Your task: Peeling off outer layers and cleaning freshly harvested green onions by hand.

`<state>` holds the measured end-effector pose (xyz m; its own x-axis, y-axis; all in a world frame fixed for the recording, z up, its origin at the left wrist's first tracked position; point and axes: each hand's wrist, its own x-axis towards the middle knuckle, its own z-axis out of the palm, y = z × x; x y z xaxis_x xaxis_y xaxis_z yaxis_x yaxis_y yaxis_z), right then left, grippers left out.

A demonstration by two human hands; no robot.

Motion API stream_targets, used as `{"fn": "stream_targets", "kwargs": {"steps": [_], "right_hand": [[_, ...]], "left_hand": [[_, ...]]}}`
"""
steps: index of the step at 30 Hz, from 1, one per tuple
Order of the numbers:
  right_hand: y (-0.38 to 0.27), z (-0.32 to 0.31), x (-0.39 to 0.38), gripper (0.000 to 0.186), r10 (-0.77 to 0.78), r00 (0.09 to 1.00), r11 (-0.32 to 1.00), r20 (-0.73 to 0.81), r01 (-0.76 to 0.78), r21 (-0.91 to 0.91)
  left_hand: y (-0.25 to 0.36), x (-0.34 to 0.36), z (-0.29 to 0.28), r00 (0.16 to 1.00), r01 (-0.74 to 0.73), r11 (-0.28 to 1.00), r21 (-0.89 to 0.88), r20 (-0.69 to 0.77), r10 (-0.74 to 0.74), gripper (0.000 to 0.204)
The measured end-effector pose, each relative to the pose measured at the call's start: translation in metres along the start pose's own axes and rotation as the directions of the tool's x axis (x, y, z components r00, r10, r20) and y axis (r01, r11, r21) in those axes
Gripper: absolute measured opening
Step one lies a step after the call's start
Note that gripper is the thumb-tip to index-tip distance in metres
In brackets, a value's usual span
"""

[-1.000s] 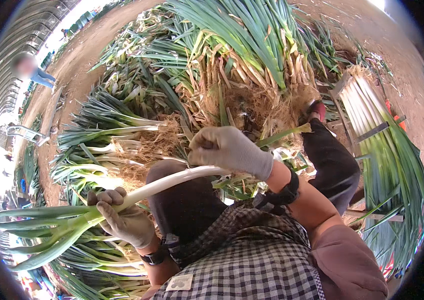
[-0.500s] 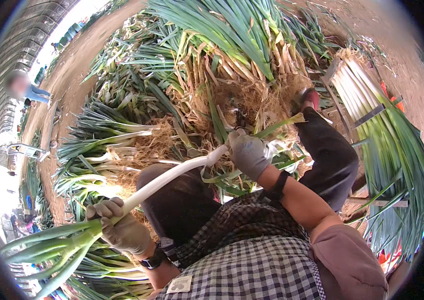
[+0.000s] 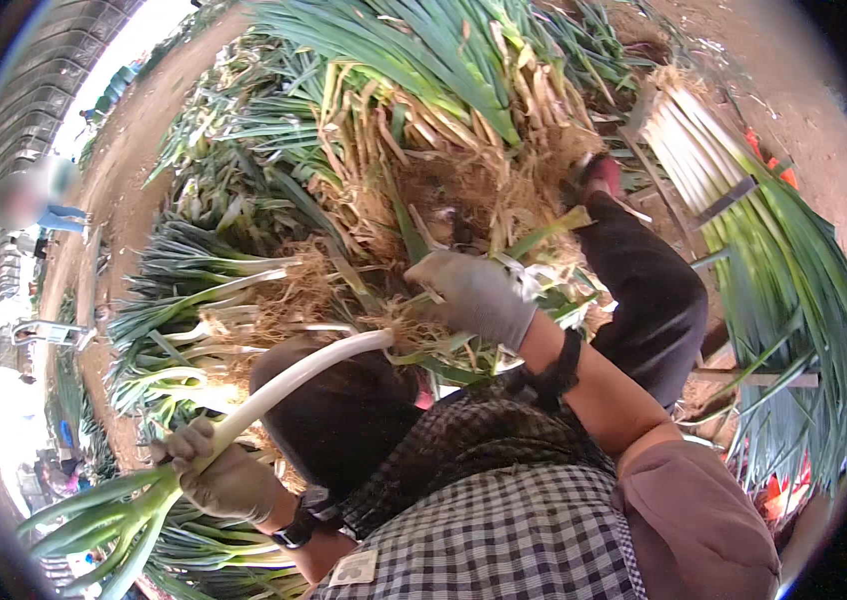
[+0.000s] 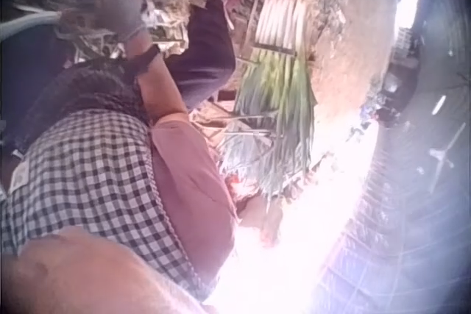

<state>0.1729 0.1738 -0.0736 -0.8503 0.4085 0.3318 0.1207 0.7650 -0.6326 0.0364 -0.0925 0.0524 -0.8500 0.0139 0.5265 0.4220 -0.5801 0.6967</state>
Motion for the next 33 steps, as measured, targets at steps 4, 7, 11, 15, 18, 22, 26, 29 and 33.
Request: {"fn": "stream_targets", "kwargs": {"steps": [4, 7, 11, 15, 18, 22, 26, 29, 33], "right_hand": [[-0.057, 0.018, 0.013, 0.035, -0.154, 0.981, 0.988, 0.116, 0.156, -0.011], [0.008, 0.058, -0.004, 0.024, 0.053, 0.994, 0.997, 0.100, -0.046, -0.069], [0.113, 0.059, -0.050, 0.032, 0.623, 0.670, 0.759, 0.404, -0.391, -0.521], [0.166, 0.077, -0.072, 0.028, 0.761, 0.548, 0.609, 0.347, -0.419, -0.673], [0.182, 0.058, -0.088, 0.038, 0.897, 0.354, 0.413, 0.264, -0.460, -0.786], [0.178, 0.027, -0.051, 0.037, 0.830, 0.522, 0.536, 0.198, -0.647, -0.542], [0.155, -0.001, 0.042, 0.026, 0.566, 0.823, 0.777, -0.045, -0.551, -0.305], [0.172, -0.005, 0.101, 0.023, 0.487, 0.856, 0.830, -0.172, -0.515, -0.215], [0.236, -0.003, 0.169, 0.032, 0.272, 0.887, 0.770, -0.373, -0.433, -0.469]], "left_hand": [[-0.021, 0.006, 0.011, 0.990, 0.116, 0.978, -0.174, 0.098, -0.100, 0.019], [-0.032, 0.028, 0.018, 0.992, 0.109, 0.975, -0.196, 0.083, -0.094, 0.017], [-0.037, 0.098, -0.030, 0.984, 0.175, 0.949, -0.263, 0.060, -0.165, 0.012], [-0.103, 0.152, -0.056, 0.960, 0.272, 0.955, -0.116, -0.028, -0.277, 0.017], [-0.151, 0.213, -0.098, 0.955, 0.268, 0.961, 0.061, -0.143, -0.258, 0.020], [-0.205, 0.290, -0.213, 0.901, 0.409, 0.781, 0.472, -0.344, -0.264, 0.027], [-0.230, 0.283, -0.262, 0.747, 0.568, 0.788, 0.237, -0.551, -0.372, 0.022], [-0.271, 0.235, -0.271, 0.736, 0.629, 0.745, 0.221, -0.477, -0.480, 0.018], [-0.275, 0.186, -0.229, 0.701, 0.698, 0.668, 0.259, -0.436, -0.564, 0.030]]}}
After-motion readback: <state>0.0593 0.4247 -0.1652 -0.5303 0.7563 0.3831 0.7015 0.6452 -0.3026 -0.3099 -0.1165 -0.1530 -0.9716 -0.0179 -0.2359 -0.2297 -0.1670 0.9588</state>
